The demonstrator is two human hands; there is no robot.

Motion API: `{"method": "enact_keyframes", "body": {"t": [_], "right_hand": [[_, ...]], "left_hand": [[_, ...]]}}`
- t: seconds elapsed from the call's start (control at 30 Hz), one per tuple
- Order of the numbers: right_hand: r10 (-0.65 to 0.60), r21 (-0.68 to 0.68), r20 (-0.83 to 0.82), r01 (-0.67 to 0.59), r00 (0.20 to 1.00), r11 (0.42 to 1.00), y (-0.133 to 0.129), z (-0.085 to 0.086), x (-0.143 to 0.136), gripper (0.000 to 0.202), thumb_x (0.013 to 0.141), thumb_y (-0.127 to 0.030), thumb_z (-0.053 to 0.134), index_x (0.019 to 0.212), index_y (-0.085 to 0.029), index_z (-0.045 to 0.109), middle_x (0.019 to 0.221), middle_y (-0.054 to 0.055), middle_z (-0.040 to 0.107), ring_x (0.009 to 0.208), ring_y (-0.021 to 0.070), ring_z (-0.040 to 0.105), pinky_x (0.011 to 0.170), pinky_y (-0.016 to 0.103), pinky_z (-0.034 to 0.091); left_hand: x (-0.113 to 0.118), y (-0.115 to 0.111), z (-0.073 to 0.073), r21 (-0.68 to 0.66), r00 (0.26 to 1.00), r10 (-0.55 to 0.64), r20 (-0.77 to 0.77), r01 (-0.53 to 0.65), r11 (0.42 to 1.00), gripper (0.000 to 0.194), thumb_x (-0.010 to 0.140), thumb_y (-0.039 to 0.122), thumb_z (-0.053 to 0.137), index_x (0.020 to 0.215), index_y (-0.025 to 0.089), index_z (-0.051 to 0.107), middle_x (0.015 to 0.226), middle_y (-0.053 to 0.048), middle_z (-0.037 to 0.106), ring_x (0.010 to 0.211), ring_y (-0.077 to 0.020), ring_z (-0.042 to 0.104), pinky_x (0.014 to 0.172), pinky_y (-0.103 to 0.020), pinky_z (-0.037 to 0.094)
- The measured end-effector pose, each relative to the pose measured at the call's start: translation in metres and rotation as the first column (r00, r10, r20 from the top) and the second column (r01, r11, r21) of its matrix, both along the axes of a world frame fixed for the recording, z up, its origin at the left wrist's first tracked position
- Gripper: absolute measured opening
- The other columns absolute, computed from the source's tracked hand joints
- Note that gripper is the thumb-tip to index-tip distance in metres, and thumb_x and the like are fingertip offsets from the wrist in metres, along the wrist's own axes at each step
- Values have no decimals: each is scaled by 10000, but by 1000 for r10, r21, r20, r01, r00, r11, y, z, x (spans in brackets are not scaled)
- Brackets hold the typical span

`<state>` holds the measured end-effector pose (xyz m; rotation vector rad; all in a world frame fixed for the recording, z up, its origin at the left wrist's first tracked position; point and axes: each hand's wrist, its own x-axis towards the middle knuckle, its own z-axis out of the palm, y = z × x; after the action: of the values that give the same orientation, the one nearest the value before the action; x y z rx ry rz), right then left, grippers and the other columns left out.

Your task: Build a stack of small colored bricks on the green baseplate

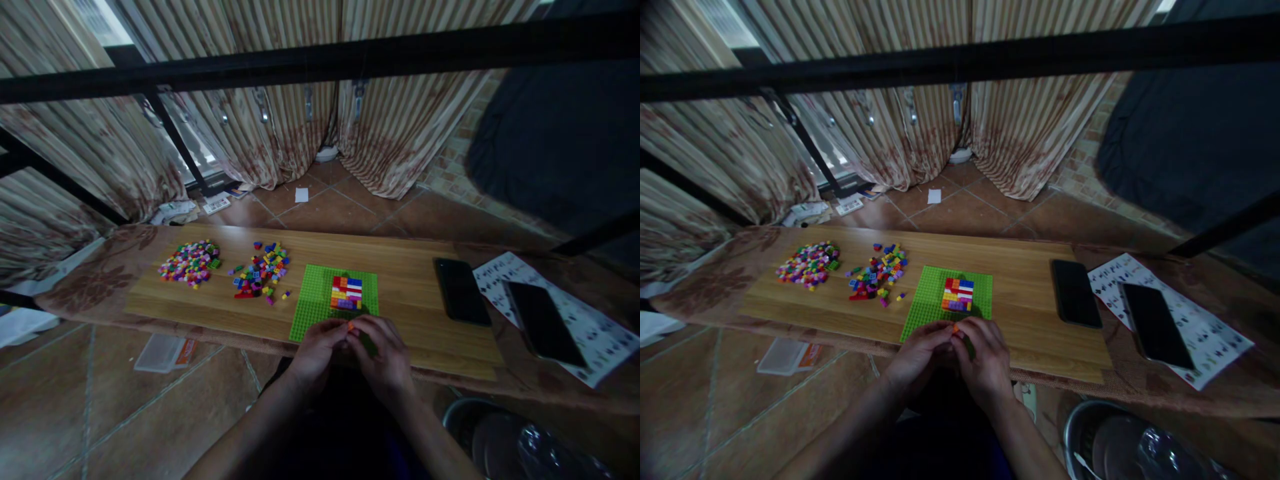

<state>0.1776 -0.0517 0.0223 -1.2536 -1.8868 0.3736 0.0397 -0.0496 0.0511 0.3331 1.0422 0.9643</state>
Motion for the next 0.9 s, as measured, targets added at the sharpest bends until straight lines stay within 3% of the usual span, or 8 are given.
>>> {"method": "enact_keyframes", "body": {"t": [0.2, 0.33, 0.4, 0.5, 0.57, 0.63, 0.77, 0.9], "right_hand": [[9, 58, 49, -12, 999, 998, 3, -4, 4, 228, 874, -218, 572, 1096, -223, 620, 1039, 69, 639, 958, 200, 582, 822, 361, 510], [1, 87, 85, -8, 996, 996, 20, -3, 11, 266, 878, -247, 565, 1137, -248, 627, 1107, 77, 603, 1002, 211, 562, 839, 381, 508], [-31, 111, 116, 18, 993, 994, 31, -3, 13, 264, 879, -265, 562, 1132, -263, 639, 1137, 80, 587, 1019, 222, 549, 846, 404, 502], [-62, 128, 170, 41, 984, 991, 44, -9, 14, 247, 879, -288, 558, 1103, -265, 660, 1199, 90, 564, 1062, 238, 524, 864, 430, 489], [-81, 130, 198, 55, 977, 990, 47, -15, 13, 246, 879, -293, 556, 1098, -262, 664, 1248, 95, 547, 1110, 250, 505, 893, 449, 470], [-102, 134, 212, 74, 972, 988, 47, -19, 12, 257, 878, -284, 554, 1112, -263, 658, 1302, 96, 524, 1159, 263, 486, 920, 471, 448], [-128, 134, 239, 98, 962, 986, 42, -24, 11, 282, 873, -254, 550, 1138, -266, 645, 1380, 85, 478, 1198, 277, 469, 956, 488, 416], [-203, 152, 261, 167, 944, 974, 39, -28, 10, 286, 877, -270, 547, 1148, -266, 639, 1400, 81, 461, 1221, 286, 446, 976, 478, 399]], "left_hand": [[1, 0, -1, 1, 999, -53, 7, 53, 999, 274, 640, 314, 766, 819, 122, 690, 723, -30, 654, 662, -131, 602, 669, -268, 472], [1, 6, -10, 149, 967, -10, -254, 49, 988, 245, 720, 353, 694, 838, 139, 679, 784, -38, 663, 688, -127, 584, 682, -258, 451], [-2, 12, -13, 274, 875, 70, -479, 73, 959, 205, 772, 343, 636, 864, 162, 665, 812, -37, 660, 709, -140, 581, 694, -271, 451], [-8, 21, -11, 436, 618, 245, -747, 176, 882, 196, 816, 319, 580, 952, 196, 648, 932, -56, 651, 870, -193, 591, 820, -334, 456], [-11, 28, -8, 488, 443, 345, -827, 264, 832, 248, 813, 318, 589, 1030, 206, 630, 1060, -79, 620, 1047, -235, 549, 946, -382, 413], [-10, 35, -7, 496, 341, 387, -857, 335, 801, 348, 797, 329, 612, 1121, 205, 591, 1204, -102, 549, 1192, -264, 468, 1030, -414, 356], [-3, 49, -9, 446, 299, 345, -890, 405, 798, 554, 748, 355, 668, 1248, 185, 499, 1368, -133, 405, 1315, -295, 345, 1087, -448, 300], [3, 58, -15, 422, 340, 294, -894, 411, 808, 598, 711, 334, 704, 1242, 157, 494, 1348, -149, 429, 1296, -298, 363, 1085, -447, 302]]}}
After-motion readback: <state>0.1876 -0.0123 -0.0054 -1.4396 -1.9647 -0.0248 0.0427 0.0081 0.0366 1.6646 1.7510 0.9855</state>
